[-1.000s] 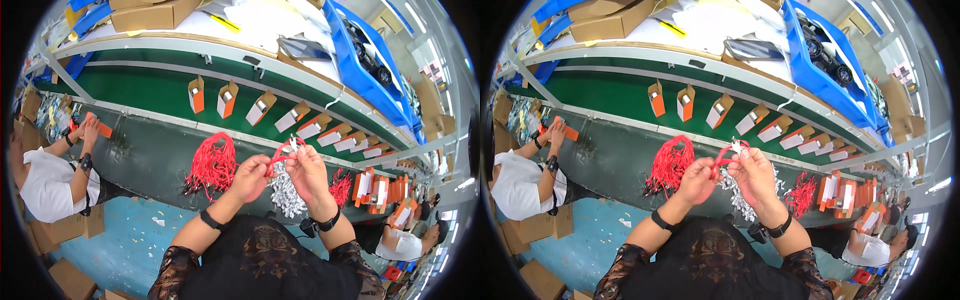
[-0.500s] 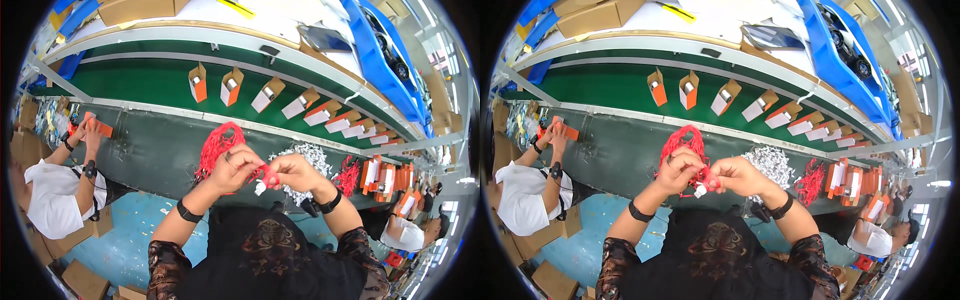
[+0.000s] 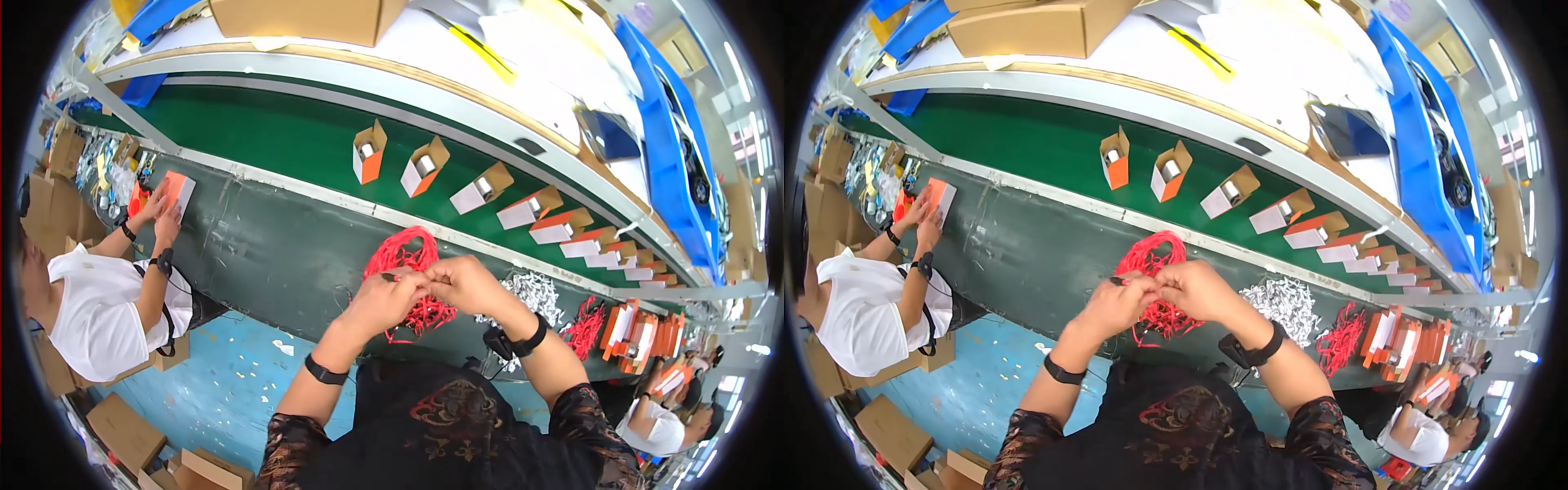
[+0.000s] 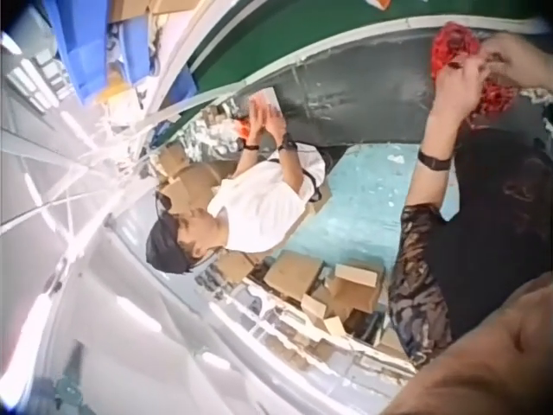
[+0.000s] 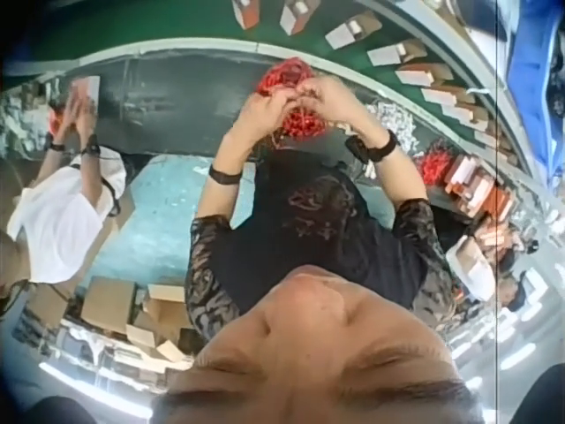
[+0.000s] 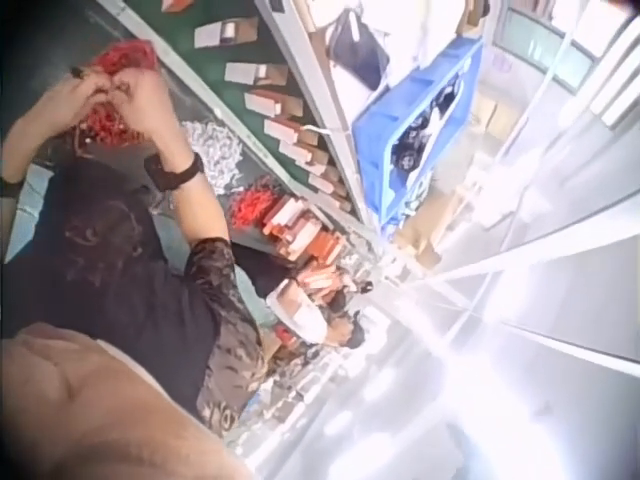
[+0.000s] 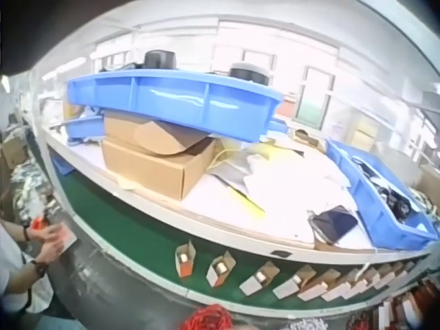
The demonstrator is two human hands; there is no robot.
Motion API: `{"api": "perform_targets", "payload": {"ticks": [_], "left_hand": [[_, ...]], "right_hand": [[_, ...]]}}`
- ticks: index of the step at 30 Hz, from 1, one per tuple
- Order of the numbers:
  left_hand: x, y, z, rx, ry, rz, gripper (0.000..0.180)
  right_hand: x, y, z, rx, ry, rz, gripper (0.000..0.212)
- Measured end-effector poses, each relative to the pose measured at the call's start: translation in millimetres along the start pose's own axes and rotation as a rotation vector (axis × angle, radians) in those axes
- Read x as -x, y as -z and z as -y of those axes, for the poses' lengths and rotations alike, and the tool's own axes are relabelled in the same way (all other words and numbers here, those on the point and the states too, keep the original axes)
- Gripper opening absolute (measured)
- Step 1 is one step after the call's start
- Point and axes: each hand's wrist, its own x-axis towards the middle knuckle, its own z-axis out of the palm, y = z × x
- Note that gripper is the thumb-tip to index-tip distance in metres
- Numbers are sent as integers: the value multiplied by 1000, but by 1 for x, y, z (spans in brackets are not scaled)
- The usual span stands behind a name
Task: The person picks up a red lanyard and a white plastic clip, joins them together by hand, and places the assembled unit into a small orange box. This process is repeated for additional lanyards and clips, with the person occasionally moving boxes along the assembly line.
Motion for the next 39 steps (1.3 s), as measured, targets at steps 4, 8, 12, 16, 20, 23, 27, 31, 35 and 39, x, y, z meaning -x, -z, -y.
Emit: {"api": "perform_targets", "payload": {"ticks": [4, 8, 12, 16, 20, 23, 27, 31, 35, 39], "left_hand": [[-5, 27, 27, 409, 159, 35, 22], [-24, 26, 37, 1930, 659, -379, 31], [-33, 15, 79, 2377, 464, -440, 40], [-90, 20, 117, 1882, 840, -690, 42], [-135, 29, 179, 1462, 993, -547, 50], [-146, 42, 208, 1317, 1118, -355, 60], [-142, 44, 201, 1081, 1178, -449, 57], [-82, 11, 208, 942, 993, -736, 50], [-29, -19, 190, 1116, 1164, -684, 42], [4, -45, 169, 1117, 1286, -635, 29]], "right_hand": [[-39, 1, -15, -603, 15, 440, 7], [-79, -14, 1, -990, 103, 221, 9], [-132, -28, 22, -735, 134, -207, 10], [-192, -7, 23, 183, 365, -563, 5], [-250, 26, 18, 850, 550, -586, 6], [-285, 24, 7, 976, 538, -625, 11], [-313, 18, -17, 1218, 177, -406, 16], [-320, 3, -1, 974, -158, -169, 18], [-331, -3, 0, 853, 0, -56, 26], [-319, 14, 30, 797, -4, -243, 30]]}}
